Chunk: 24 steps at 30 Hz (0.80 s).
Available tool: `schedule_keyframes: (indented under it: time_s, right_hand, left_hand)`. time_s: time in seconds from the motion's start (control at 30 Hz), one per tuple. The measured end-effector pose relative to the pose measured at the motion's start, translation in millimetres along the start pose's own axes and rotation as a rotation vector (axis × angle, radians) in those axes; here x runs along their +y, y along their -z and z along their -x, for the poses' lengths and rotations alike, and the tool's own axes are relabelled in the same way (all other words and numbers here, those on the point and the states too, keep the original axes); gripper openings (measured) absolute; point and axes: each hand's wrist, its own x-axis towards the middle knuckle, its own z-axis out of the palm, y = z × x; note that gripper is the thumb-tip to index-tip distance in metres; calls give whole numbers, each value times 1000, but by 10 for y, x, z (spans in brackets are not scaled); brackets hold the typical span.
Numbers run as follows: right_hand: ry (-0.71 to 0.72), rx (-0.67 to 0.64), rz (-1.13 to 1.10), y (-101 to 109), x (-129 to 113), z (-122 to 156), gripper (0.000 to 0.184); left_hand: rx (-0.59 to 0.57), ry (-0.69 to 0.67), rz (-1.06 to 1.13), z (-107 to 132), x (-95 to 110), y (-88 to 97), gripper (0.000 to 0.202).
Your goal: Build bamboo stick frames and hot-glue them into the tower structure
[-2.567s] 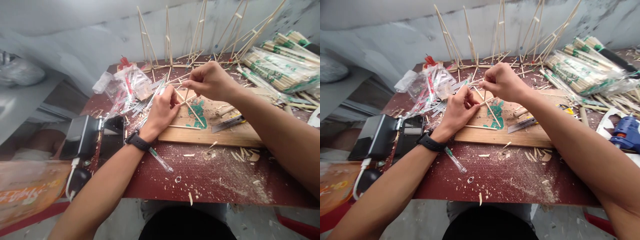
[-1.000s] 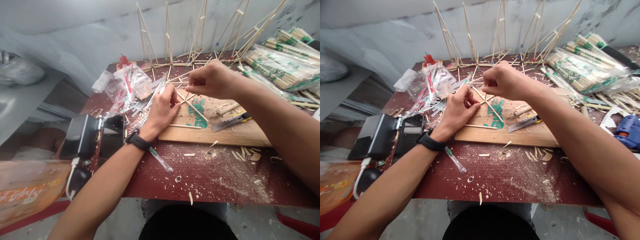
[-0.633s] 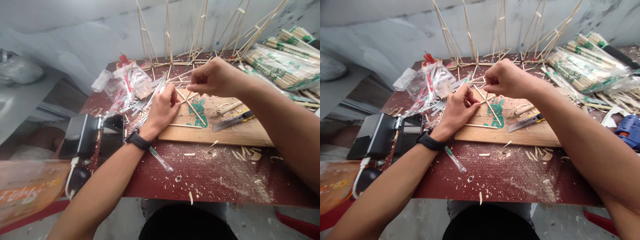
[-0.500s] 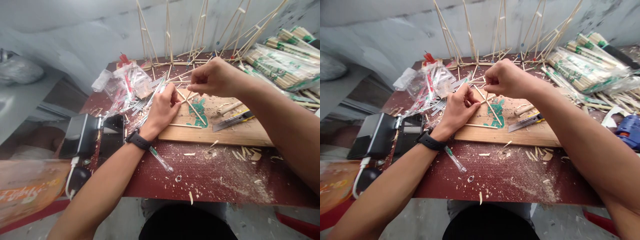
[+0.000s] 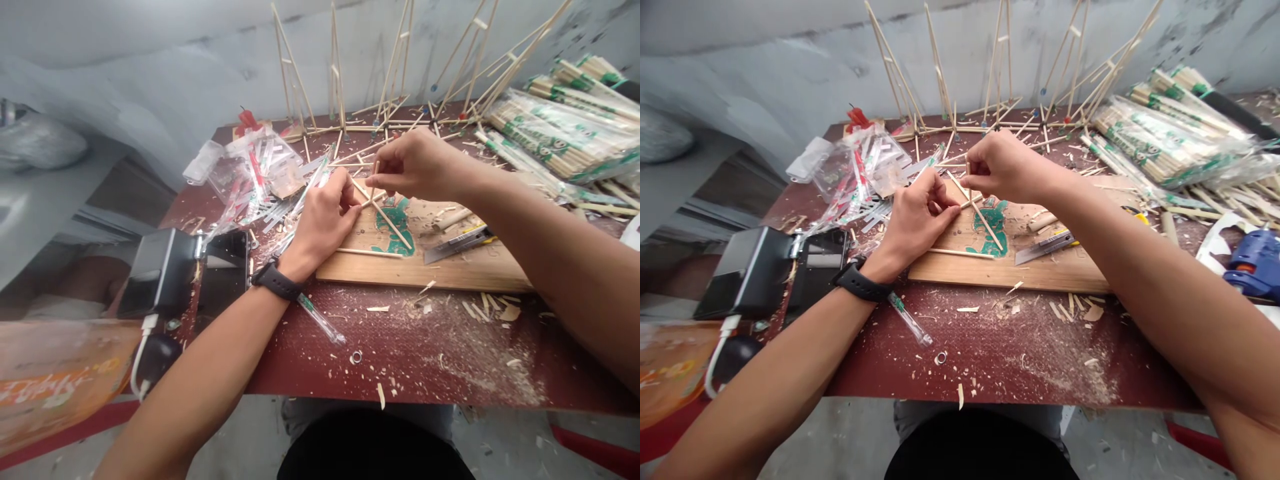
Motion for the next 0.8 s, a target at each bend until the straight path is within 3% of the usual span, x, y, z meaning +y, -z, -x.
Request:
schedule_keyframes:
  time_s: [0.4,0.6,0.8]
  right_hand:
    - [23,-124,52,72,29,-15,28]
    - [69,-121,213,58,4,-17,25]
    - [44,-124,215,46,-13,-21,24]
  left_hand:
    - [3,0,2,-8,-15,-6,30]
    - [1,-7,29,-5,-28,-10,29]
    - [2,-21,45,-9,-32,-12,31]
